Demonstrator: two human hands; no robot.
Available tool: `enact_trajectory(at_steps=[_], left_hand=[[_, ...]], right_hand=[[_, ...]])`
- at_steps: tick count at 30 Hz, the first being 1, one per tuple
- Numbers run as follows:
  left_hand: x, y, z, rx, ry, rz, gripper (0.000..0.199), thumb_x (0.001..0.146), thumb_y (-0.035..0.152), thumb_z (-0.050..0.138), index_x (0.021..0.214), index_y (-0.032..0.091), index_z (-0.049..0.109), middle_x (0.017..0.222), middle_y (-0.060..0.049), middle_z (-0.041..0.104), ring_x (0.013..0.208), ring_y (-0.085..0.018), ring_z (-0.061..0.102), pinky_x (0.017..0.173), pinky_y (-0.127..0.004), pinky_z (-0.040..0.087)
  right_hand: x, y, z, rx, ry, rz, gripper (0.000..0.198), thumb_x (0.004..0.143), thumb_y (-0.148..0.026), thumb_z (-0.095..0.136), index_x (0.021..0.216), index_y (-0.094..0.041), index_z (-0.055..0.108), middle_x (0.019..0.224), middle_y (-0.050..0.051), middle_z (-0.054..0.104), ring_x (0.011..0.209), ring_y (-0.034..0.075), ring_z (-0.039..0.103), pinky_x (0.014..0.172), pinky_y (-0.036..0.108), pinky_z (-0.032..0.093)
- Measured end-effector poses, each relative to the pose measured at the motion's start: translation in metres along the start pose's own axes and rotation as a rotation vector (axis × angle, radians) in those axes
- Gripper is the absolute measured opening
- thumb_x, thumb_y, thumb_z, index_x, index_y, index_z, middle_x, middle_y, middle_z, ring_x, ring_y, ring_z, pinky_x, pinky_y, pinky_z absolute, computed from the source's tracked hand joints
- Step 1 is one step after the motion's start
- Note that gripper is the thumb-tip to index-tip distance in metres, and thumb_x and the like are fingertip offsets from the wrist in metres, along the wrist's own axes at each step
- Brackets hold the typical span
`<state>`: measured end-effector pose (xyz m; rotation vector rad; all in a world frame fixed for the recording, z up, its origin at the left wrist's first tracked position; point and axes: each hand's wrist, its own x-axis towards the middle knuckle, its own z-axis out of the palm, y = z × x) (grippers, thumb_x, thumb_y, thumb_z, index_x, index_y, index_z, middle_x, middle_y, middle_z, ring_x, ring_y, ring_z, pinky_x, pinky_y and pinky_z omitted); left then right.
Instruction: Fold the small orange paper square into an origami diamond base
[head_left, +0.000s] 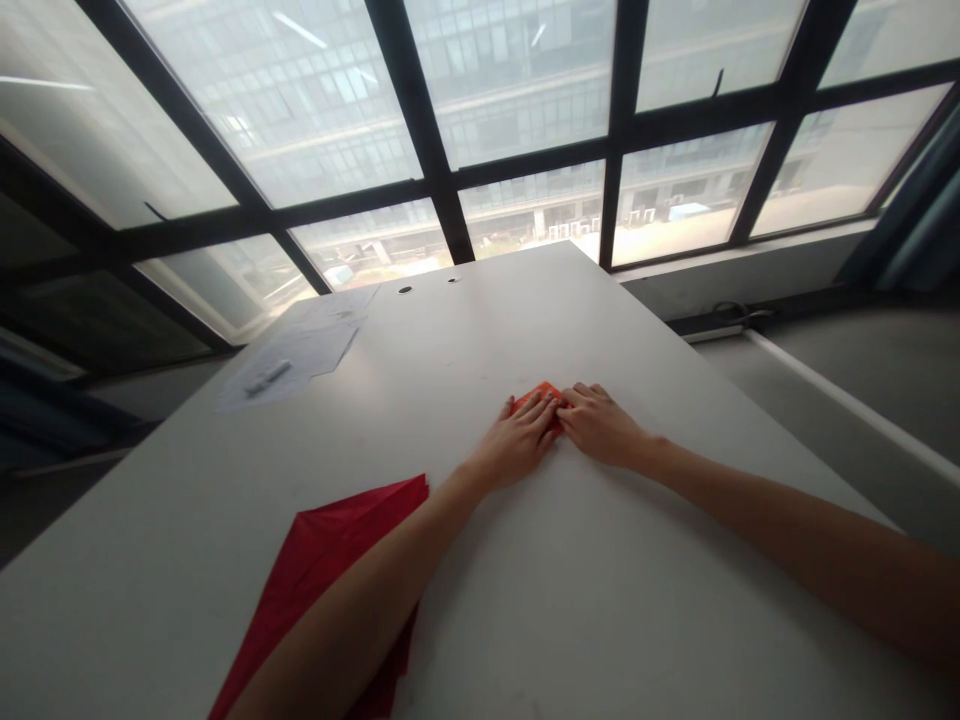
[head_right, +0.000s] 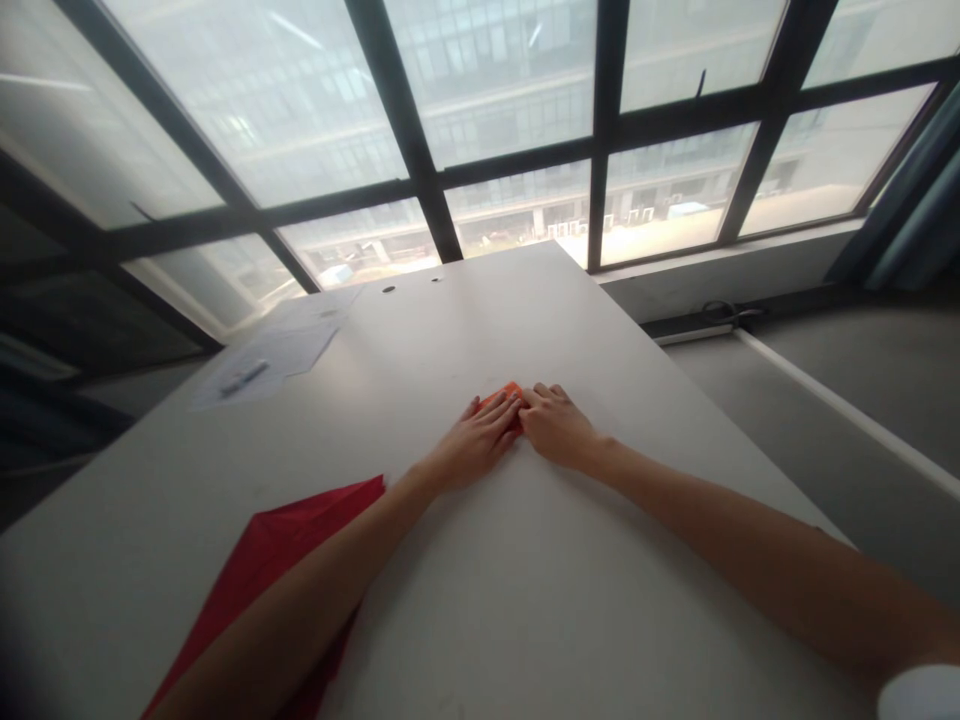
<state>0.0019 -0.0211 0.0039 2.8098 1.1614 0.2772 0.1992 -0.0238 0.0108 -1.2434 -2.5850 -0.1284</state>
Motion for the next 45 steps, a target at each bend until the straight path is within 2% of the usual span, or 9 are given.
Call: enact_trajectory(at_steps=[4,9,14,17,21,31,36,41,45], left_hand=[[-0.002,-0.004,0.004,0.013,-0.091,-0.036,0.065,0.1,0.055,0.017,0.156,0.023,0.015,0.162,-0.008,0.018,0.152,-0.02,0.009,0.122,-0.049,0.004],[-0.003,-0.008,0.003,0.012,-0.15,-0.045,0.077,0.096,0.065,0.017,0.157,0.018,0.007,0.163,-0.01,0.008,0.152,-0.021,0.003,0.122,-0.047,0.001],[-0.001,-0.006,0.002,0.013,-0.162,-0.038,0.079,0.095,0.067,0.015,0.157,0.018,0.007,0.163,-0.008,0.007,0.152,-0.022,0.0,0.122,-0.049,0.002],[0.0,-0.006,0.004,0.01,-0.145,-0.029,0.079,0.095,0.066,0.016,0.157,0.018,0.005,0.163,-0.009,0.006,0.152,-0.022,0.0,0.122,-0.049,0.001],[-0.001,-0.005,0.006,0.005,-0.11,-0.023,0.077,0.096,0.064,0.018,0.157,0.02,-0.002,0.163,-0.009,0.005,0.152,-0.021,0.001,0.122,-0.049,0.002],[-0.003,-0.017,-0.001,-0.013,-0.164,-0.065,0.076,0.095,0.067,0.017,0.156,0.026,-0.003,0.163,-0.003,0.004,0.152,-0.022,0.0,0.121,-0.055,-0.001],[-0.004,-0.032,0.001,0.012,-0.128,-0.203,0.072,0.097,0.063,0.014,0.156,0.023,0.015,0.163,-0.005,0.011,0.152,-0.025,0.003,0.12,-0.059,0.004],[0.003,-0.035,0.005,-0.041,0.122,-0.363,0.055,0.102,0.04,0.019,0.15,0.018,0.033,0.156,-0.009,0.035,0.148,-0.022,0.026,0.121,-0.051,0.019],[0.007,-0.03,0.005,-0.077,0.194,-0.216,0.048,0.099,0.026,0.031,0.146,0.026,0.042,0.152,-0.002,0.044,0.145,-0.017,0.032,0.122,-0.042,0.021]], right_hand=[[-0.007,-0.014,0.002,-0.067,-0.011,0.1,0.035,0.099,-0.027,0.04,0.106,-0.013,0.071,0.115,0.018,0.067,0.111,0.031,0.054,0.104,0.05,0.029],[-0.017,-0.026,0.009,-0.142,-0.044,0.233,0.039,0.097,-0.035,0.044,0.12,-0.016,0.069,0.15,0.02,0.044,0.143,0.042,0.025,0.112,0.069,0.001],[-0.012,-0.016,0.013,-0.116,0.043,0.41,0.051,0.098,-0.029,0.032,0.141,-0.007,0.05,0.152,0.023,0.038,0.146,0.038,0.024,0.115,0.065,0.007],[-0.008,-0.007,0.02,-0.01,0.063,0.298,0.057,0.099,-0.027,0.024,0.153,-0.008,0.029,0.159,0.017,0.027,0.149,0.03,0.018,0.118,0.058,0.012],[-0.006,0.001,0.033,0.135,-0.111,0.092,0.061,0.101,-0.039,0.019,0.157,-0.014,0.016,0.162,0.009,0.021,0.15,0.025,0.019,0.119,0.056,0.015],[-0.006,0.002,0.036,0.18,-0.163,0.116,0.071,0.099,-0.056,0.017,0.157,-0.015,0.012,0.162,0.011,0.018,0.15,0.028,0.014,0.12,0.056,0.009],[-0.004,0.001,0.036,0.197,-0.179,0.116,0.074,0.098,-0.062,0.017,0.157,-0.017,0.018,0.161,0.011,0.02,0.151,0.027,0.012,0.12,0.056,0.005],[-0.004,-0.001,0.034,0.178,-0.172,0.116,0.069,0.1,-0.055,0.021,0.156,-0.014,0.021,0.161,0.013,0.021,0.151,0.027,0.013,0.119,0.059,0.007],[-0.004,-0.001,0.034,0.169,-0.15,0.12,0.069,0.1,-0.055,0.022,0.155,-0.013,0.022,0.161,0.014,0.023,0.15,0.027,0.015,0.119,0.059,0.009]])
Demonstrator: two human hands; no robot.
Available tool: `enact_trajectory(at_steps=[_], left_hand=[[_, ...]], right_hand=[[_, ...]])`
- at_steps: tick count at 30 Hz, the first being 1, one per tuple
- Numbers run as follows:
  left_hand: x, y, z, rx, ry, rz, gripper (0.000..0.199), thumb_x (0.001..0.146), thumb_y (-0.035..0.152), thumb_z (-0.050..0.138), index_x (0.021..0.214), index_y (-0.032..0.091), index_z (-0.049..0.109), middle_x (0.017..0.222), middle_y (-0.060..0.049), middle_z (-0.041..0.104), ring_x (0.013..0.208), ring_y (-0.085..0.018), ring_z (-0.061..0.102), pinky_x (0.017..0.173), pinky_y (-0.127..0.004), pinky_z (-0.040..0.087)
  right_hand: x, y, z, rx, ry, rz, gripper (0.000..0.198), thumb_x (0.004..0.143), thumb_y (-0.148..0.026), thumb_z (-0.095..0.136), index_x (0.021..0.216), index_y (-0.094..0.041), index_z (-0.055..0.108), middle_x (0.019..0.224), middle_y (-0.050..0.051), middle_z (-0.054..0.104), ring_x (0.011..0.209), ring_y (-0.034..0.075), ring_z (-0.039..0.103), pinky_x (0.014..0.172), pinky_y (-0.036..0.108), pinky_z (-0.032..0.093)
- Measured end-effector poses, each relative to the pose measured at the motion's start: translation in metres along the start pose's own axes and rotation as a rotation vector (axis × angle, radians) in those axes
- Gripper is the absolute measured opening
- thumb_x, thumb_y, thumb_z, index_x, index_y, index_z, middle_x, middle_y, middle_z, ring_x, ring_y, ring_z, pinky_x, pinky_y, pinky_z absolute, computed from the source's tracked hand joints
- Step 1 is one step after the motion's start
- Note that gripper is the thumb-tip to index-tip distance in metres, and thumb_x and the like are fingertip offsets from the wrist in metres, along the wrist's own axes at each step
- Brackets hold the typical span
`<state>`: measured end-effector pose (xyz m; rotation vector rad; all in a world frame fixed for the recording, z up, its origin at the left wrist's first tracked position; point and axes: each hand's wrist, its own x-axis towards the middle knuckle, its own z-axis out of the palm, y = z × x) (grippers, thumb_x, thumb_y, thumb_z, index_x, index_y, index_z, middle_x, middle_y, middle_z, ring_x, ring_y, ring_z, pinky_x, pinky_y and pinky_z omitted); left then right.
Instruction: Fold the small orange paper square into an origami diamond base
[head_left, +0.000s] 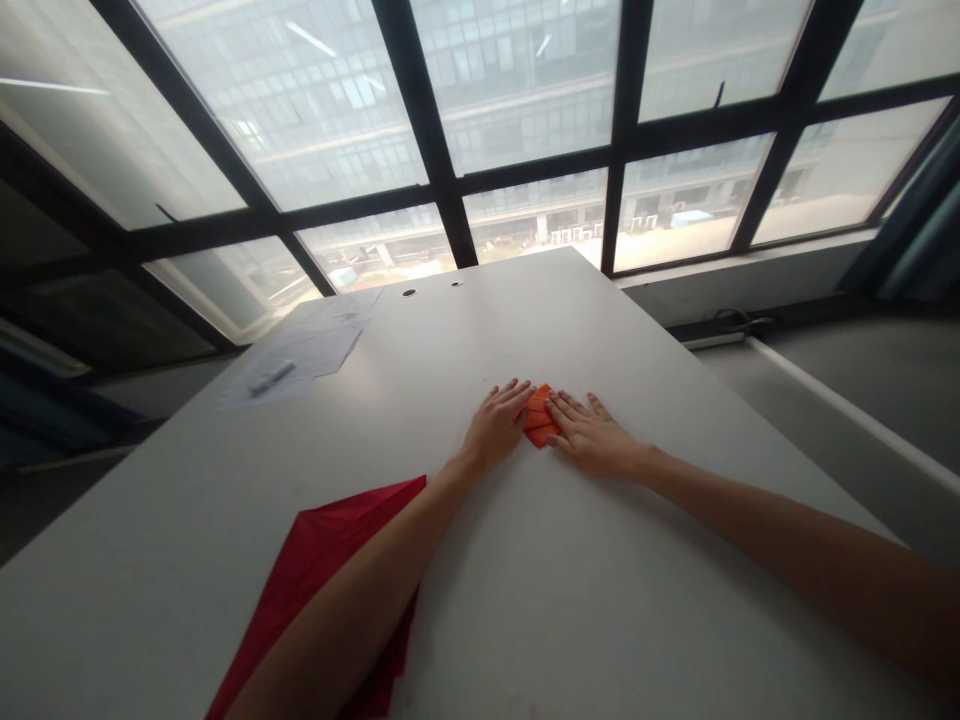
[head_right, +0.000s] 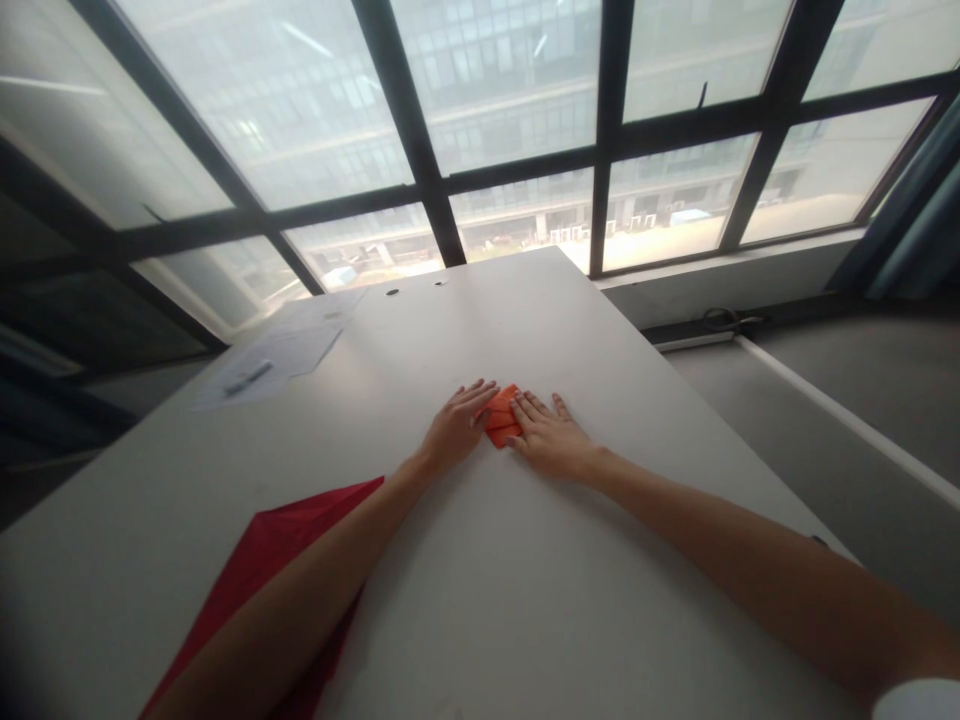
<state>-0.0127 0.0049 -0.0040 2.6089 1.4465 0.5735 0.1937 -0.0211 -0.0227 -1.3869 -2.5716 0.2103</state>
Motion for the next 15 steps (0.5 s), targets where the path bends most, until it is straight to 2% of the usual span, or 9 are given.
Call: enact_trajectory(at_steps=[2,6,8,11,15], left_hand=[[-0.0002,0.0036,0.0011,-0.011,-0.072,0.079,0.049,0.098,0.028,0.035,0.148,0.029,0.039,0.153,-0.001,0.041,0.146,-0.018,0.03,0.122,-0.043,0.021],[-0.0005,0.0058,0.0052,-0.009,-0.166,0.065,0.05,0.099,0.029,0.032,0.15,0.03,0.035,0.156,-0.001,0.036,0.146,-0.018,0.031,0.121,-0.044,0.023],[-0.0001,0.0049,0.0063,-0.009,-0.164,0.064,0.049,0.1,0.029,0.03,0.148,0.03,0.037,0.156,0.0,0.037,0.145,-0.018,0.031,0.121,-0.043,0.023],[0.0009,0.0037,0.0061,-0.018,-0.126,0.066,0.046,0.1,0.029,0.032,0.144,0.029,0.045,0.153,0.0,0.041,0.144,-0.018,0.034,0.12,-0.043,0.024],[0.0031,0.0033,0.0038,-0.063,-0.051,0.051,0.038,0.098,0.029,0.037,0.126,0.028,0.064,0.138,-0.002,0.058,0.13,-0.02,0.049,0.113,-0.039,0.036]], right_hand=[[0.0001,-0.0006,0.0003,0.002,0.007,-0.002,0.069,0.1,-0.054,0.022,0.155,-0.013,0.022,0.16,0.014,0.023,0.15,0.027,0.015,0.119,0.058,0.009],[0.0006,-0.0036,-0.0001,0.018,0.028,0.013,0.064,0.101,-0.048,0.025,0.154,-0.012,0.025,0.16,0.014,0.024,0.15,0.026,0.019,0.119,0.057,0.01],[0.0015,-0.0046,-0.0014,0.049,0.059,0.029,0.061,0.102,-0.045,0.026,0.153,-0.011,0.029,0.159,0.014,0.029,0.148,0.025,0.023,0.12,0.055,0.012],[0.0041,-0.0027,-0.0043,0.126,0.188,0.113,0.054,0.103,-0.036,0.025,0.146,-0.011,0.043,0.152,0.014,0.043,0.142,0.023,0.036,0.118,0.046,0.024],[0.0061,0.0032,-0.0077,0.169,0.341,0.215,0.036,0.099,-0.03,0.04,0.115,-0.019,0.07,0.126,0.01,0.065,0.118,0.022,0.054,0.103,0.036,0.04]])
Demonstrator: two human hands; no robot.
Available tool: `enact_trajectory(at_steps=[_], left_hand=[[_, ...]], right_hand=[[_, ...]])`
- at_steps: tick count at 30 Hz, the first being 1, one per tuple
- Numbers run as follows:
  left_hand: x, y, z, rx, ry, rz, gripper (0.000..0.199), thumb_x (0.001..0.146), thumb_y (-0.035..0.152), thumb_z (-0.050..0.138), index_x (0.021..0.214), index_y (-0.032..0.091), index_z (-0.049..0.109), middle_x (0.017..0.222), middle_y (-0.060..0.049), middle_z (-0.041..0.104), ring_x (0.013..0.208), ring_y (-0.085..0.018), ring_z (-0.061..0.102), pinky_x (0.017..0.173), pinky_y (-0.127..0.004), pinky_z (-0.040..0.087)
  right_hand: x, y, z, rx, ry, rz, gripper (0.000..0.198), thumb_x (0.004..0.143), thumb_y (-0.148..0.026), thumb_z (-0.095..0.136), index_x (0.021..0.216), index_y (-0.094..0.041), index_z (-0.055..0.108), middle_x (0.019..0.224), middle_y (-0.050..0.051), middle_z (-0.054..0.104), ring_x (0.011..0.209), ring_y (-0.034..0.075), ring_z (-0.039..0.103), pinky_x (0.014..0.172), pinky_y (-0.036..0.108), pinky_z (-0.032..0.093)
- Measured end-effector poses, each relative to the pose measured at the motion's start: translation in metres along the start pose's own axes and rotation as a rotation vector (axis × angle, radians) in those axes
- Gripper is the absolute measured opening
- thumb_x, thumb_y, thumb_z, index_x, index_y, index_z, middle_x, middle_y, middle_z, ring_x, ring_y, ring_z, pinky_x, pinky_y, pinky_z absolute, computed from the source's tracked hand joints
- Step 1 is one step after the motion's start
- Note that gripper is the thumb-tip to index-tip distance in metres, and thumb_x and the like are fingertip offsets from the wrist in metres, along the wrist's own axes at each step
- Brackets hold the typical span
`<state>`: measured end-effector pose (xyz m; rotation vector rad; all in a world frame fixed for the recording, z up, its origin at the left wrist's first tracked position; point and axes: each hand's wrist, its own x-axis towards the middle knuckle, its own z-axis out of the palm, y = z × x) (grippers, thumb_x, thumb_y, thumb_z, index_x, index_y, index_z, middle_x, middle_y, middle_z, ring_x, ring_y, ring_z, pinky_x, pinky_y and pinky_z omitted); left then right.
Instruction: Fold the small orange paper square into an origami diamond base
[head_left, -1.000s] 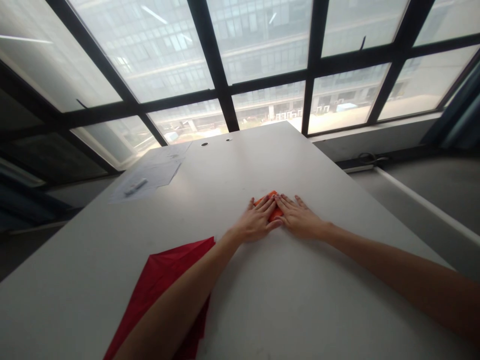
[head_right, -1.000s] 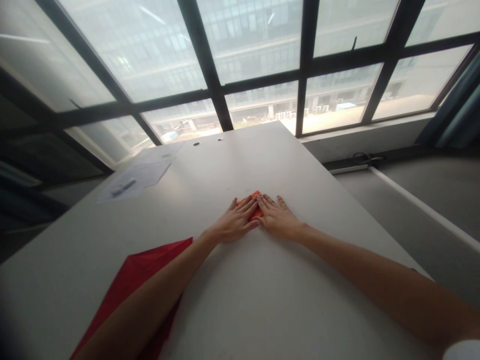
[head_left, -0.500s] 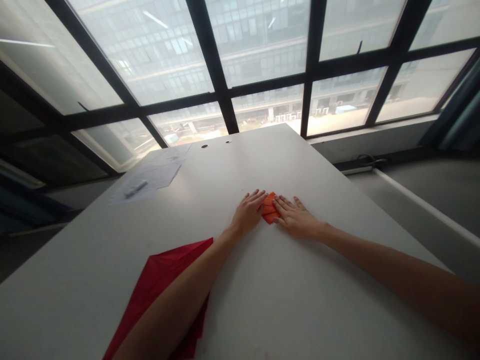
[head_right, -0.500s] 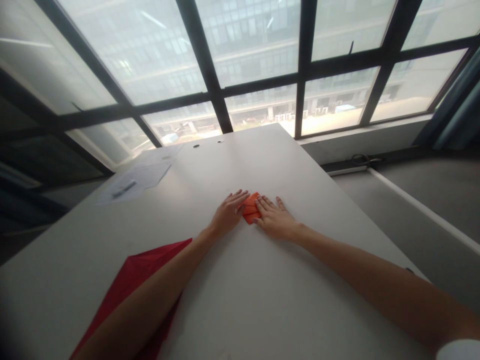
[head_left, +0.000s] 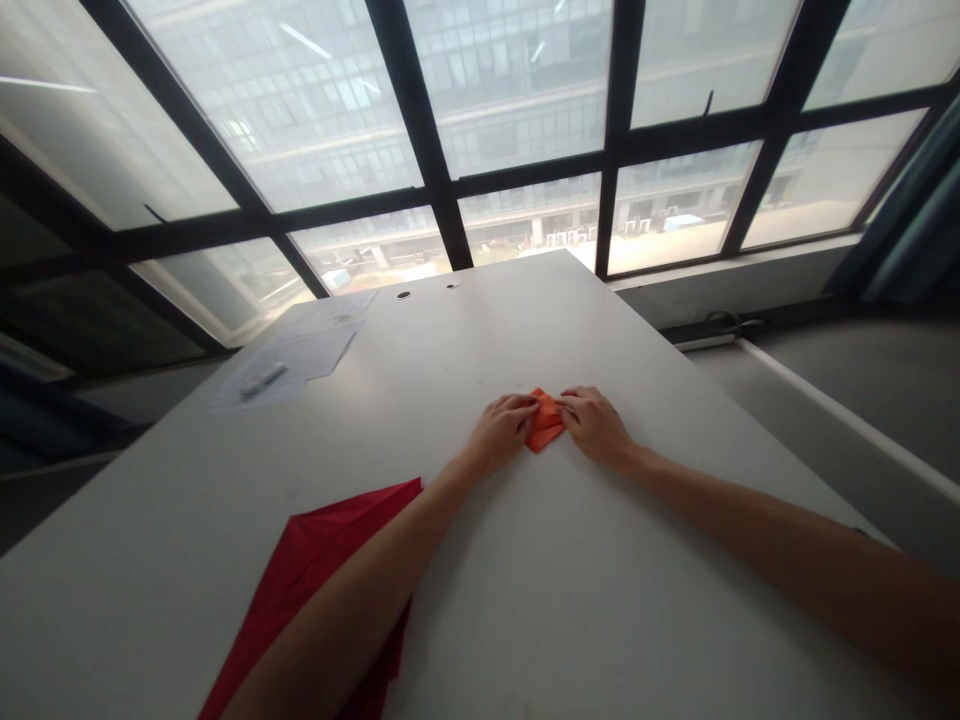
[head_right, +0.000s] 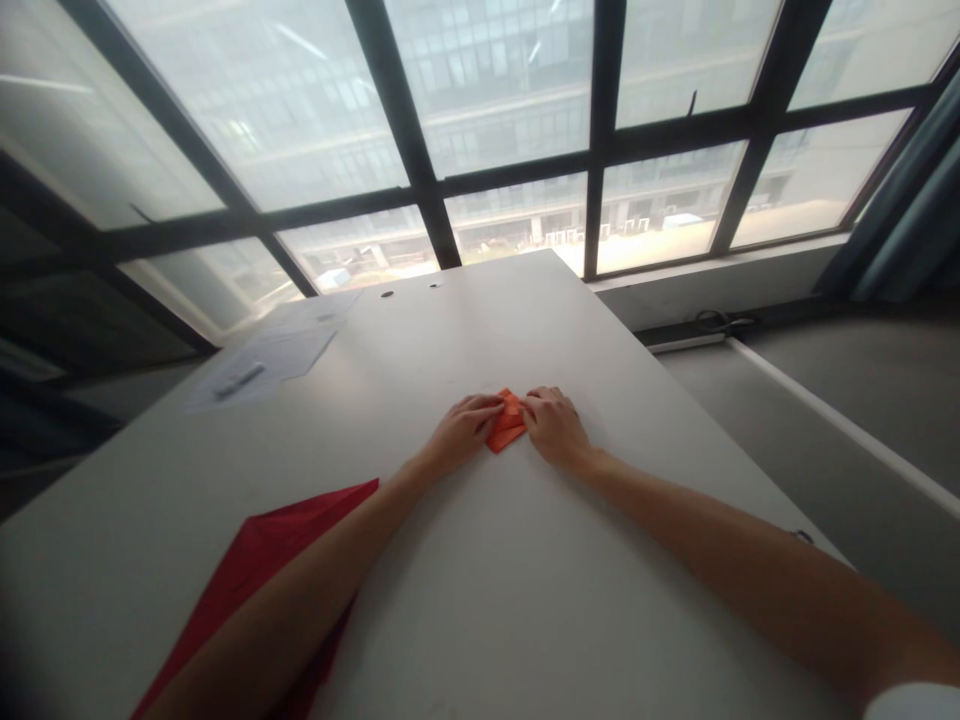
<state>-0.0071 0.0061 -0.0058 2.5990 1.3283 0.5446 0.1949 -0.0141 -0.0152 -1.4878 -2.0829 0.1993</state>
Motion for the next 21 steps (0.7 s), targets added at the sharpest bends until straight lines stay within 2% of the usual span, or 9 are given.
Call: enact_trajectory(at_steps=[3,5,8,10,12,15,21], left_hand=[[0.001,-0.001,-0.001,-0.028,0.034,-0.03,0.029,0.095,0.03,0.047,0.111,0.029,0.071,0.123,-0.002,0.065,0.117,-0.02,0.055,0.106,-0.037,0.041],[0.0,-0.001,-0.001,-0.014,0.075,-0.085,0.032,0.091,0.031,0.054,0.12,0.029,0.066,0.124,-0.004,0.063,0.117,-0.022,0.054,0.105,-0.038,0.041],[-0.002,0.001,0.0,0.065,0.118,-0.233,0.053,0.087,0.039,0.059,0.139,0.026,0.05,0.132,-0.009,0.056,0.122,-0.027,0.049,0.103,-0.044,0.04],[-0.004,0.002,-0.001,0.112,0.092,-0.262,0.052,0.089,0.044,0.056,0.138,0.027,0.051,0.134,-0.009,0.054,0.123,-0.029,0.046,0.103,-0.046,0.038],[-0.004,0.004,-0.001,0.122,0.074,-0.23,0.048,0.093,0.047,0.05,0.137,0.029,0.052,0.133,-0.008,0.055,0.123,-0.028,0.046,0.104,-0.046,0.036],[-0.004,0.005,-0.002,0.094,0.106,-0.23,0.046,0.097,0.047,0.042,0.14,0.031,0.048,0.129,-0.007,0.057,0.121,-0.026,0.048,0.102,-0.043,0.037],[-0.002,0.004,-0.001,0.078,0.144,-0.294,0.036,0.097,0.05,0.042,0.116,0.027,0.063,0.117,-0.007,0.062,0.114,-0.026,0.052,0.098,-0.044,0.038]], right_hand=[[0.0,0.001,-0.001,-0.008,-0.005,-0.032,0.023,0.094,-0.029,0.053,0.101,-0.022,0.074,0.114,0.008,0.067,0.109,0.023,0.054,0.097,0.036,0.042],[-0.001,0.0,-0.002,-0.019,-0.009,-0.033,0.022,0.092,-0.028,0.056,0.106,-0.021,0.072,0.114,0.008,0.066,0.108,0.023,0.053,0.096,0.036,0.042],[-0.001,-0.004,-0.004,-0.057,-0.026,-0.014,0.026,0.093,-0.027,0.055,0.114,-0.019,0.068,0.115,0.01,0.064,0.108,0.023,0.052,0.095,0.036,0.042],[-0.002,-0.008,-0.006,-0.092,-0.046,-0.027,0.025,0.095,-0.029,0.052,0.111,-0.02,0.07,0.117,0.01,0.063,0.11,0.024,0.051,0.095,0.036,0.041],[-0.004,-0.011,-0.009,-0.131,-0.064,-0.057,0.027,0.098,-0.032,0.048,0.106,-0.022,0.072,0.118,0.009,0.063,0.112,0.024,0.05,0.096,0.036,0.04],[-0.005,-0.016,-0.012,-0.198,-0.087,-0.094,0.028,0.098,-0.034,0.047,0.104,-0.024,0.073,0.118,0.009,0.064,0.113,0.025,0.05,0.095,0.037,0.04],[-0.004,-0.018,-0.015,-0.259,-0.113,-0.127,0.026,0.097,-0.033,0.051,0.108,-0.026,0.073,0.121,0.008,0.066,0.111,0.026,0.051,0.093,0.038,0.04]])
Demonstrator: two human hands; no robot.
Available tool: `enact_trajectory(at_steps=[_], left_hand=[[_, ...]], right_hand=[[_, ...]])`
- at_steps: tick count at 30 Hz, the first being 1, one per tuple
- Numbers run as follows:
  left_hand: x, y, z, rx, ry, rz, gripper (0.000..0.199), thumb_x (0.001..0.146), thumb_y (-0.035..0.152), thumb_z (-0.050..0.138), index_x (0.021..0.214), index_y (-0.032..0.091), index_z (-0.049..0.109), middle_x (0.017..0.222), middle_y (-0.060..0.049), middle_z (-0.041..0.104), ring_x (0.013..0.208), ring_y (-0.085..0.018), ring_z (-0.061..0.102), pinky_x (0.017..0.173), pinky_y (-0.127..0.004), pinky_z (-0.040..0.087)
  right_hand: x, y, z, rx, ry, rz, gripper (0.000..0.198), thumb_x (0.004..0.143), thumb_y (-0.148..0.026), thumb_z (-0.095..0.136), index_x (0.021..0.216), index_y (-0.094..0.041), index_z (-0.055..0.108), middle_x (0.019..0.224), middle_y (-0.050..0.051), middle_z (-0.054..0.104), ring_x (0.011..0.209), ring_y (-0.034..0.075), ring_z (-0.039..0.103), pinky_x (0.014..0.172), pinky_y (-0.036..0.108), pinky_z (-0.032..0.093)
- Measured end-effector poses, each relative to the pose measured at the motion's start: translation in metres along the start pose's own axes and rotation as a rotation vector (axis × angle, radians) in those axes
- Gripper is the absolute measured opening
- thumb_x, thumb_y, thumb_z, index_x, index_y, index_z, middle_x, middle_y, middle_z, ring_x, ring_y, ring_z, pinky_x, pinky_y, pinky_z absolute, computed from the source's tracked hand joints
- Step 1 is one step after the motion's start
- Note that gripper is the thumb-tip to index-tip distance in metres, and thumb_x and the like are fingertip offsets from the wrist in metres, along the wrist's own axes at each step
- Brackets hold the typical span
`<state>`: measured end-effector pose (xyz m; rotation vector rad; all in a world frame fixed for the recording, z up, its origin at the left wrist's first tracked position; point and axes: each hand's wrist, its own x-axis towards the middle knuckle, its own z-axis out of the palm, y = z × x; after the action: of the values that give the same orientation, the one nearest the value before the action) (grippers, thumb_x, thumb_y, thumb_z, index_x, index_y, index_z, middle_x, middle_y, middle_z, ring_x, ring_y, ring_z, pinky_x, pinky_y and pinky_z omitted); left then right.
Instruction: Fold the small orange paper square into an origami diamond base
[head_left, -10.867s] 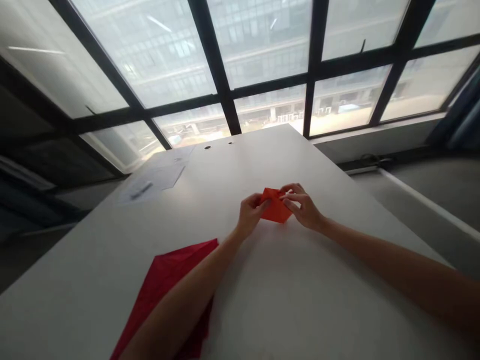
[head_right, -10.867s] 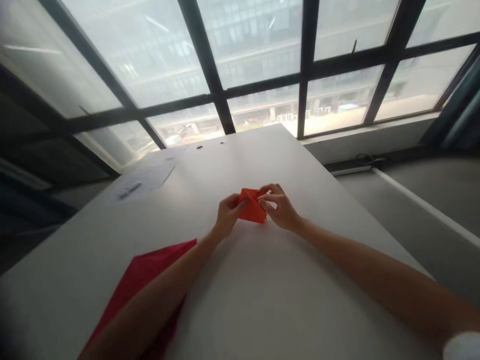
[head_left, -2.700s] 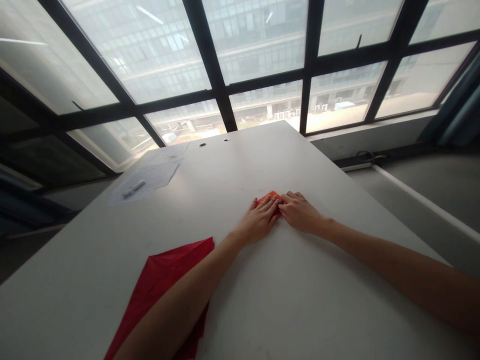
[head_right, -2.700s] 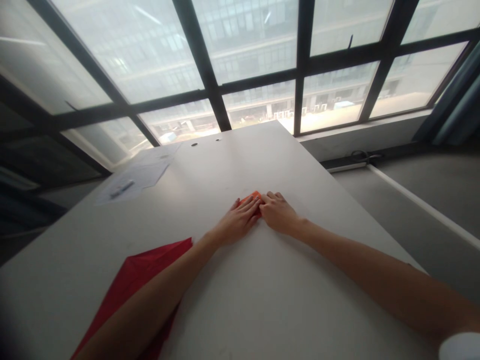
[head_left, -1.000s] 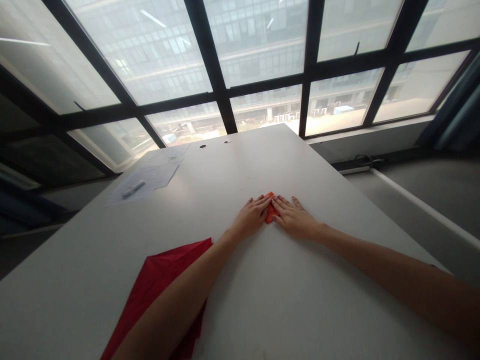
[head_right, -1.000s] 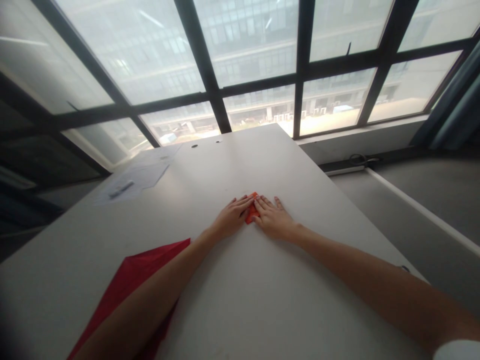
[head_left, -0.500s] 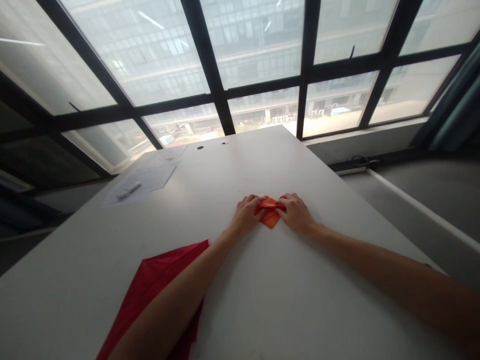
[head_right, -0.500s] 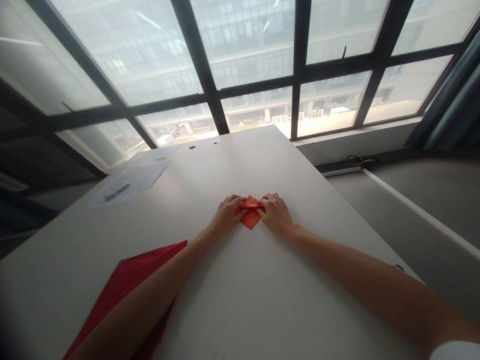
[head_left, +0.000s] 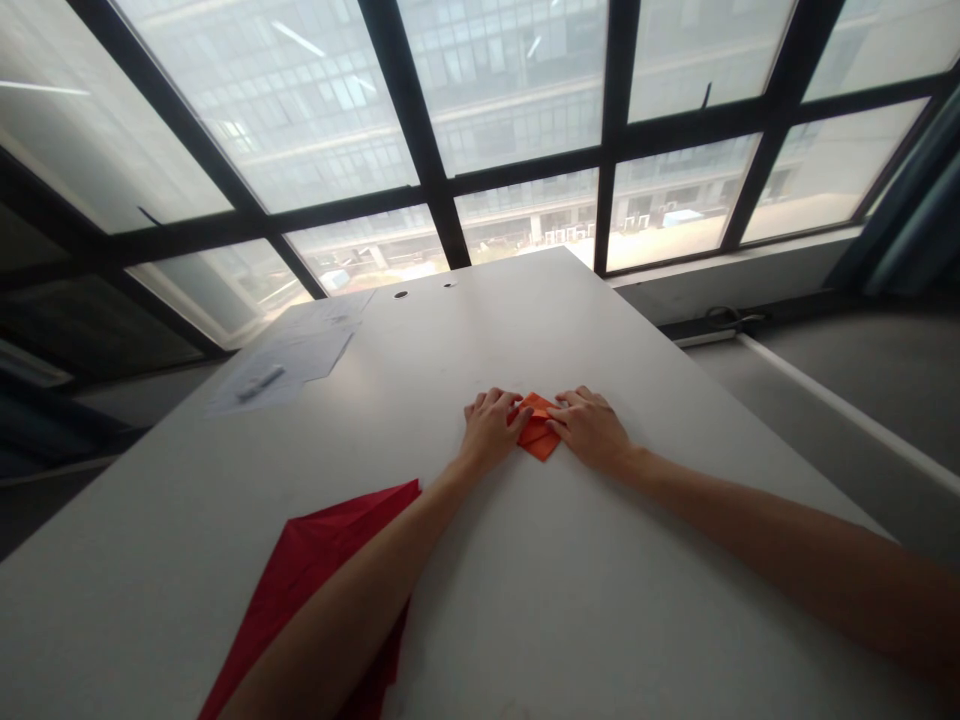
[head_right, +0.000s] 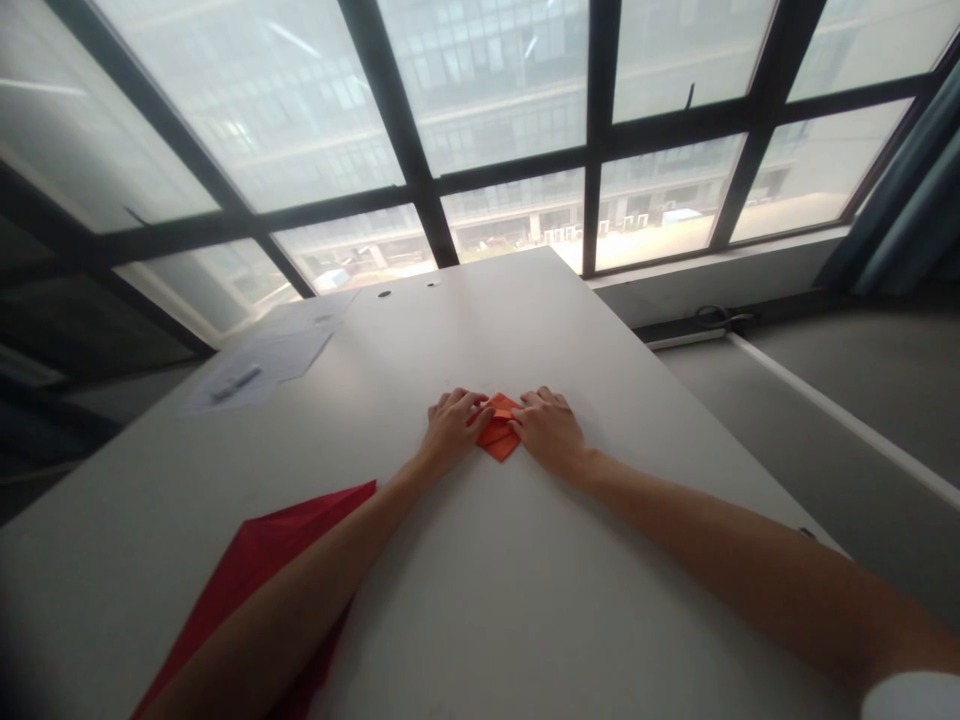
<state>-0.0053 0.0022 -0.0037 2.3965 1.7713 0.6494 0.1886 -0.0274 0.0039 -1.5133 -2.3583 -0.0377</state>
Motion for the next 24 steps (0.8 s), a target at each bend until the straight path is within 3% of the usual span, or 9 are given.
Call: enact_trajectory(at_steps=[3,5,10,15,20,24], left_hand=[[0.001,0.001,0.0,0.016,0.004,-0.087,0.033,0.098,0.045,0.039,0.104,0.024,0.064,0.112,-0.008,0.062,0.111,-0.027,0.053,0.096,-0.046,0.039],[0.001,0.001,0.0,0.037,0.002,-0.103,0.027,0.094,0.044,0.047,0.102,0.024,0.063,0.112,-0.008,0.062,0.11,-0.028,0.052,0.095,-0.046,0.039],[-0.002,0.001,0.0,0.048,-0.006,-0.041,0.027,0.087,0.044,0.058,0.107,0.026,0.061,0.116,-0.008,0.059,0.112,-0.029,0.05,0.095,-0.046,0.038],[-0.003,0.001,0.001,0.049,-0.031,0.029,0.027,0.092,0.043,0.052,0.11,0.025,0.061,0.118,-0.008,0.058,0.113,-0.027,0.05,0.096,-0.044,0.038],[-0.003,-0.001,0.001,0.047,-0.048,0.035,0.04,0.091,0.052,0.053,0.12,0.026,0.06,0.125,-0.009,0.055,0.118,-0.029,0.047,0.099,-0.046,0.038],[-0.002,-0.003,0.0,-0.016,-0.053,0.042,0.041,0.085,0.053,0.062,0.117,0.026,0.062,0.124,-0.008,0.058,0.118,-0.029,0.049,0.1,-0.047,0.038]], right_hand=[[-0.001,-0.001,0.0,-0.013,0.001,-0.002,0.029,0.099,-0.034,0.047,0.111,-0.027,0.072,0.122,0.009,0.066,0.11,0.027,0.052,0.091,0.039,0.04],[-0.001,0.0,0.001,-0.005,0.009,0.002,0.031,0.099,-0.035,0.045,0.111,-0.027,0.073,0.122,0.009,0.066,0.11,0.027,0.052,0.091,0.039,0.04],[0.001,0.006,0.006,0.086,0.026,0.024,0.029,0.098,-0.035,0.048,0.104,-0.026,0.075,0.121,0.007,0.066,0.112,0.025,0.051,0.095,0.038,0.04],[0.003,0.008,0.012,0.092,0.082,0.072,0.036,0.095,-0.034,0.054,0.126,-0.017,0.063,0.12,0.012,0.063,0.113,0.027,0.049,0.095,0.037,0.04],[0.004,0.009,0.015,0.103,0.057,0.06,0.026,0.094,-0.033,0.054,0.111,-0.019,0.068,0.121,0.012,0.06,0.113,0.027,0.049,0.095,0.038,0.038],[0.005,0.012,0.016,0.17,0.076,0.069,0.024,0.092,-0.029,0.055,0.112,-0.019,0.065,0.117,0.011,0.062,0.111,0.027,0.05,0.093,0.037,0.038]])
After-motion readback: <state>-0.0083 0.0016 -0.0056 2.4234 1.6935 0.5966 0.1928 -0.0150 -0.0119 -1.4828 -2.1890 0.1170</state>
